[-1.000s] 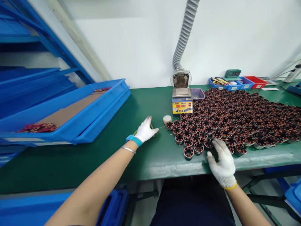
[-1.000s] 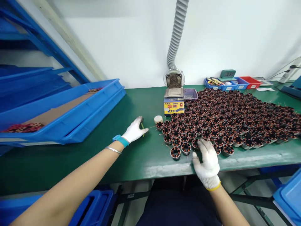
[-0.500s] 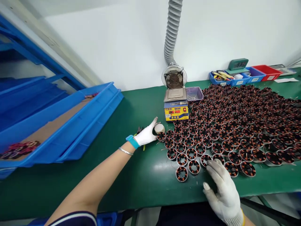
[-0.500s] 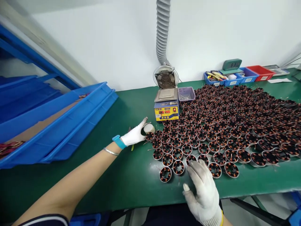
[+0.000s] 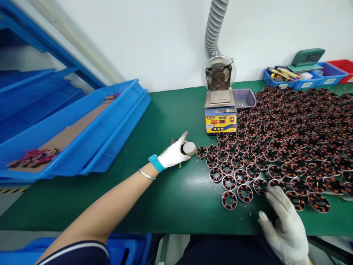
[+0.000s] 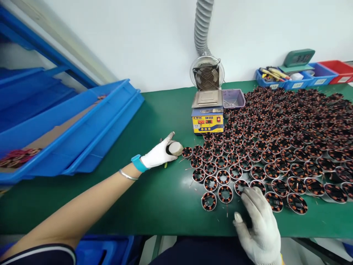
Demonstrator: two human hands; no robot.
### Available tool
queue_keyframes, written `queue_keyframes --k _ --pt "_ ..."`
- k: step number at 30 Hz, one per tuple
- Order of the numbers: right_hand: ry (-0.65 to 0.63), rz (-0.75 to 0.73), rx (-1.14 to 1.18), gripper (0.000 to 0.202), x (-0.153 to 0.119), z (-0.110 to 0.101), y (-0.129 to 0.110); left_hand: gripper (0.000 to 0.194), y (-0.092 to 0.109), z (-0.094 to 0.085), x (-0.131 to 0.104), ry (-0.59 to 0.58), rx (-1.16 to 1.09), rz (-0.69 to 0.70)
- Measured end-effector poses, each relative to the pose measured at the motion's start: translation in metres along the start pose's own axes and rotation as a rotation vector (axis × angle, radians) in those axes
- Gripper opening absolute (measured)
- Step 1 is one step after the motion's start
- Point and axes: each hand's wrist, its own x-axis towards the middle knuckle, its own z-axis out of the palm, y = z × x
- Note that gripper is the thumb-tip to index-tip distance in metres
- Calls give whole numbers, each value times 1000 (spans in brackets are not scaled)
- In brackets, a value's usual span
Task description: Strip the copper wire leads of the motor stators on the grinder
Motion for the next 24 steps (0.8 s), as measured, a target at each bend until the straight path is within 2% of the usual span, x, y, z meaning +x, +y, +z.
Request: queue_keyframes --k 3,6,10,13,18,21,24 --pt "0 -11 -12 46 0 0 2 110 -1 -4 -20 -6 80 5" --pt "-9 -9 -16 48 0 0 3 109 7 1 -41 4 130 12" --pt "-24 12 -26 46 -2 0 4 106 30 19 -66 -22 167 -10" --pt "-26 23 -36 45 -2 1 3 103 47 38 -80 -39 143 41" --pt "-9 28 -42 48 -1 1 4 103 56 60 -94 -32 73 118" --pt "1 33 -46 49 -6 1 10 112 55 59 -99 -11 2 130" --pt "29 23 14 50 -11 7 24 112 55 48 -98 132 -122 176"
